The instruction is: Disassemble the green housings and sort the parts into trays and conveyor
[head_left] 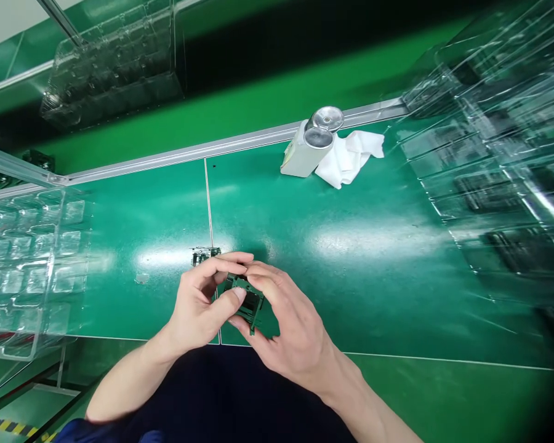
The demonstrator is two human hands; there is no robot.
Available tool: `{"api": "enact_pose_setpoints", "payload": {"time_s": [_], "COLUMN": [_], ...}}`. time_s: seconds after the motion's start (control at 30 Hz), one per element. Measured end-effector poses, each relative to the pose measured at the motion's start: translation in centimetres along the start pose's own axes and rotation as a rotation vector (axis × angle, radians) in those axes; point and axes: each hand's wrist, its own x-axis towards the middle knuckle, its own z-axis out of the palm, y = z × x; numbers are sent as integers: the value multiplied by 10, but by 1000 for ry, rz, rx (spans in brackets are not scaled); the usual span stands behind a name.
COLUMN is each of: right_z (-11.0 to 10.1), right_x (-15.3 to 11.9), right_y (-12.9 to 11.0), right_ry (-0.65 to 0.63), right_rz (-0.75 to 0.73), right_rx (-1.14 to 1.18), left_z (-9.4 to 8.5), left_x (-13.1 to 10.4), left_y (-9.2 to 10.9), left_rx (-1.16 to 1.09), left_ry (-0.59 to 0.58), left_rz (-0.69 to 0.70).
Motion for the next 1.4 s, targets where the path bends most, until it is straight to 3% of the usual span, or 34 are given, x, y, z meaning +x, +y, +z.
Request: {"api": "enact_pose_setpoints", "payload": {"time_s": [0.13, 0.23, 0.3, 0.37, 0.47, 0.73, 0.9, 1.1, 1.4], "right_z": [-5, -8, -7, -5, 4, 29, 17, -1, -7], "right_x": [-3, -12, -18, -21, -19, 4, 16, 25, 25], "right_y": [13, 32, 45, 54, 58, 28, 3, -17, -13], "right_ry": [-62, -91, -92, -99, -140, -168, -151, -200, -242], "right_rz": [-39, 26, 119, 211, 282, 149, -24, -141, -26], "right_rx": [-75, -225, -304, -318, -252, -181, -271, -333, -204], "left_z": [-9, -39, -65, -87, -101, -88, -87, -77, -74], "left_x": [-6, -10, -12, -12, -8, -1, -9, -14, -17], "left_y": [-5, -9, -12, -18, -32, -55, -62, -70, -55], "left_rx": [236, 388, 455, 527, 597, 442, 80, -45, -22], "left_ry": [68, 137, 79, -23, -89, -41, -24, -8, -5], "left_rz": [130, 271, 195, 27, -109, -62, -1, 78, 40]}}
